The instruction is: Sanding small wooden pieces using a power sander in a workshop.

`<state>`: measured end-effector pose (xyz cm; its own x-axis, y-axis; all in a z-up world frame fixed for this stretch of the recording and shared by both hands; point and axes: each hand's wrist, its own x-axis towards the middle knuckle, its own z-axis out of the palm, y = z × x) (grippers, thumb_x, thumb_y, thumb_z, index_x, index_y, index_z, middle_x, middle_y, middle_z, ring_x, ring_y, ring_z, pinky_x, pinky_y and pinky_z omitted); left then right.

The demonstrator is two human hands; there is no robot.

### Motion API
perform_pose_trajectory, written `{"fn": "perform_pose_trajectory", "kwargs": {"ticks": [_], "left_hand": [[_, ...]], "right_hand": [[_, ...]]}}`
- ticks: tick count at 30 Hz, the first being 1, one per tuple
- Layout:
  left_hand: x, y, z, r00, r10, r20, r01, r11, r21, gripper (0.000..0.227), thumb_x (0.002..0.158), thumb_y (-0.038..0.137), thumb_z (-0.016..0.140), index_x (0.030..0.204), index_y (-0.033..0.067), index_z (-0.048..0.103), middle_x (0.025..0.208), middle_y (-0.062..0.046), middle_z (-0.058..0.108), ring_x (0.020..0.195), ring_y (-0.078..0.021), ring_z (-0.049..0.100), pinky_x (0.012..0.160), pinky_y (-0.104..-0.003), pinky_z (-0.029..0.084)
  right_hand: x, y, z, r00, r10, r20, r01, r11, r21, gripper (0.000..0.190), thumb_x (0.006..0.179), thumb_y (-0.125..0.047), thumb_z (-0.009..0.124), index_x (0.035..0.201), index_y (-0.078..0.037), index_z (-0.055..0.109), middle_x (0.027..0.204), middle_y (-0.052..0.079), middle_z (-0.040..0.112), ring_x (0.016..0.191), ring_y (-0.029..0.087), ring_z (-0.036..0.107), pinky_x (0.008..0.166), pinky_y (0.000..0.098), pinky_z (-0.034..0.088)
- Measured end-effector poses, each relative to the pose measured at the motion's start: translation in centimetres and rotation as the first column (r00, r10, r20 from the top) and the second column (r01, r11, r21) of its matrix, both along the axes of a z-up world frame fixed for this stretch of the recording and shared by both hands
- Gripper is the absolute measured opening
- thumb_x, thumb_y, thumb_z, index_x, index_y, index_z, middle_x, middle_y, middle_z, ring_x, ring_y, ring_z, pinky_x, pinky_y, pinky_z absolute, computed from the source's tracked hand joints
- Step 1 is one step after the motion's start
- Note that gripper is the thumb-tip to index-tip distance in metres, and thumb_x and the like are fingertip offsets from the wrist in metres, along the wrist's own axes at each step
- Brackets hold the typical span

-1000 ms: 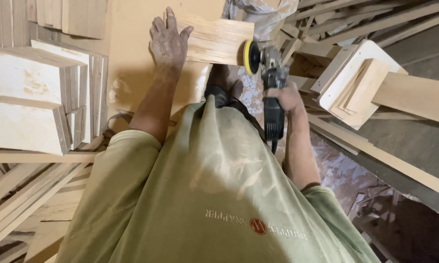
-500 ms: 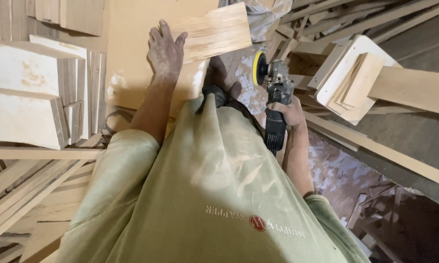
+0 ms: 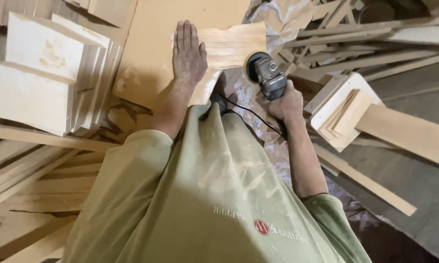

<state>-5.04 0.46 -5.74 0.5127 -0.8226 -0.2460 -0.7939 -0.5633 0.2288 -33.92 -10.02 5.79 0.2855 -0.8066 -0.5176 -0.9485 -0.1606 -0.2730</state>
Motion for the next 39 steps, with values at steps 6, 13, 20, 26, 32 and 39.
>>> {"fn": "perform_pose_trajectory", "kwargs": {"ticks": [6, 13, 20, 26, 32, 39], "left_hand": [[0.7, -0.3, 0.6, 0.997, -0.014, -0.081, 0.020, 0.997, 0.071, 0.066, 0.119, 0.037, 0.022, 0.170, -0.0019, 0.011, 0.178, -0.020, 0.006, 0.164, -0.0339, 0.001, 0.135, -0.043, 0.001], [1.1, -0.2, 0.8, 0.995, -0.057, -0.087, 0.060, 0.998, 0.031, 0.065, 0.119, 0.037, 0.023, 0.169, -0.0032, 0.013, 0.177, -0.022, 0.010, 0.164, -0.0364, 0.006, 0.134, -0.046, 0.004], [0.9, -0.4, 0.3, 0.994, -0.060, -0.095, 0.064, 0.997, 0.033, 0.066, 0.119, 0.036, 0.025, 0.170, -0.0025, 0.010, 0.178, -0.021, 0.007, 0.164, -0.0353, 0.003, 0.135, -0.045, 0.002], [0.9, -0.4, -0.8, 0.997, -0.060, -0.046, 0.062, 0.997, 0.043, 0.064, 0.118, 0.033, 0.024, 0.170, -0.0015, 0.011, 0.178, -0.020, 0.010, 0.165, -0.0349, 0.005, 0.135, -0.044, 0.001], [0.9, -0.3, -0.1, 0.988, -0.049, -0.144, 0.058, 0.997, 0.058, 0.062, 0.120, 0.030, 0.024, 0.171, -0.0007, 0.007, 0.178, -0.019, 0.003, 0.165, -0.0332, 0.000, 0.135, -0.043, -0.001], [0.5, 0.1, -1.4, 0.999, -0.033, -0.020, 0.031, 0.995, -0.093, 0.061, 0.120, 0.029, 0.039, 0.168, -0.0052, 0.023, 0.174, -0.023, 0.023, 0.161, -0.0376, 0.016, 0.134, -0.046, 0.011]], "right_hand": [[5.9, -0.9, -0.4, 0.966, 0.257, 0.014, -0.257, 0.966, -0.008, 0.057, 0.070, -0.023, 0.075, 0.121, -0.006, 0.055, 0.106, 0.017, 0.073, 0.095, 0.039, 0.070, 0.083, 0.0477, 0.061], [6.7, -7.8, 0.7, 0.987, 0.117, -0.111, -0.121, 0.992, -0.034, 0.063, 0.070, -0.022, 0.087, 0.127, -0.011, 0.064, 0.113, 0.012, 0.076, 0.103, 0.032, 0.071, 0.096, 0.0434, 0.058], [11.0, -5.0, 1.4, 0.996, 0.089, 0.017, -0.090, 0.993, 0.072, 0.072, 0.071, 0.001, 0.080, 0.139, -0.008, 0.057, 0.120, 0.010, 0.076, 0.096, 0.021, 0.076, 0.079, 0.0274, 0.068], [8.7, -0.6, 2.8, 0.909, 0.416, 0.027, -0.417, 0.907, 0.051, 0.056, 0.074, -0.006, 0.072, 0.129, -0.005, 0.061, 0.105, 0.012, 0.077, 0.083, 0.027, 0.076, 0.069, 0.0369, 0.067], [3.8, -3.1, 2.8, 0.984, 0.145, -0.107, -0.136, 0.987, 0.084, 0.047, 0.090, -0.019, 0.075, 0.133, -0.007, 0.061, 0.115, 0.014, 0.077, 0.097, 0.029, 0.077, 0.087, 0.0379, 0.067], [7.7, -7.8, 0.1, 0.987, 0.158, 0.006, -0.158, 0.987, 0.017, 0.088, 0.071, -0.014, 0.082, 0.152, -0.012, 0.049, 0.120, 0.016, 0.076, 0.101, 0.032, 0.074, 0.092, 0.0391, 0.062]]}}
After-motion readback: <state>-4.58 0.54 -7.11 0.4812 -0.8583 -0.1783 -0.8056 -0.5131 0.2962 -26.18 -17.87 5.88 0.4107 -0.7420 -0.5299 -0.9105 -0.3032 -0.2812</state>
